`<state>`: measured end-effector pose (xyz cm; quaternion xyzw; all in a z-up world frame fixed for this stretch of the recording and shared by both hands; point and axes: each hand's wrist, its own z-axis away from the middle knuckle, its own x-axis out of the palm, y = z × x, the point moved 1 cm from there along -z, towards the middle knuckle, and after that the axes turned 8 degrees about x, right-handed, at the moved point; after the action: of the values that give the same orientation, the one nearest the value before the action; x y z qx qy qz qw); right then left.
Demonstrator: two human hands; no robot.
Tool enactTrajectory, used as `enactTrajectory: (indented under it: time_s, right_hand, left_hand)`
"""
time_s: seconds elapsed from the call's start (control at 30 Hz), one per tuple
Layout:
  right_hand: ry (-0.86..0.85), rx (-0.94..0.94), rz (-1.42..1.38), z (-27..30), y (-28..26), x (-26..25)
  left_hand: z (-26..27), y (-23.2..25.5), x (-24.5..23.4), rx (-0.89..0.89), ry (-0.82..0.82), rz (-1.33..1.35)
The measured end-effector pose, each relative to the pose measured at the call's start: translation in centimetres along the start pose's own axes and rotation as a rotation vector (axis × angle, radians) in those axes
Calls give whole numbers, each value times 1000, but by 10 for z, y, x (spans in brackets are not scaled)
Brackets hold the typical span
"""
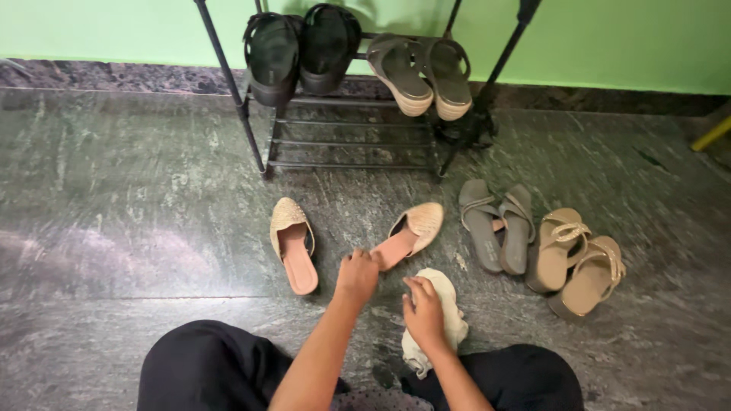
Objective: The person sits on the floor and wipes a pair of beige flats and a pair of beige sandals with a white cloth. They clean the shoes one at a time, turning them over to wipe the soles and uppers, then place them back on the floor.
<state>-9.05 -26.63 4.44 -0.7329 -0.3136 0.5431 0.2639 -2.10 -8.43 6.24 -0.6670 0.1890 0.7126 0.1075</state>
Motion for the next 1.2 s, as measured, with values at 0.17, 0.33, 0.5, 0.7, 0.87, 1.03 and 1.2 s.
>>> enactTrajectory:
  time_s: [0.17, 0.33, 0.5, 0.7, 0.87, 1.03, 1.2]
  right_hand:
    - [55, 148, -53, -8, 13, 5]
    - [-22, -46, 295, 0, -13, -2]
    - [-286, 81, 443, 6, -45, -15]
    - [-527, 60, 370, 4, -64, -43]
    - [-371, -99, 351, 18, -67, -34]
    - [-471, 184, -236, 12, -14, 44]
    - [-505, 1043, -1025, -6, 8, 80]
  left_hand:
    - [20, 21, 7, 345, -256, 752]
    - [38, -3, 29, 257, -158, 1111]
    - [46, -30, -5, -89, 323, 632]
    - [52, -14, -27, -298, 106, 261]
    - [51, -11, 12, -282, 35, 12]
    - [36, -9, 46, -148, -169, -68]
    - [51, -14, 40, -5, 94, -41]
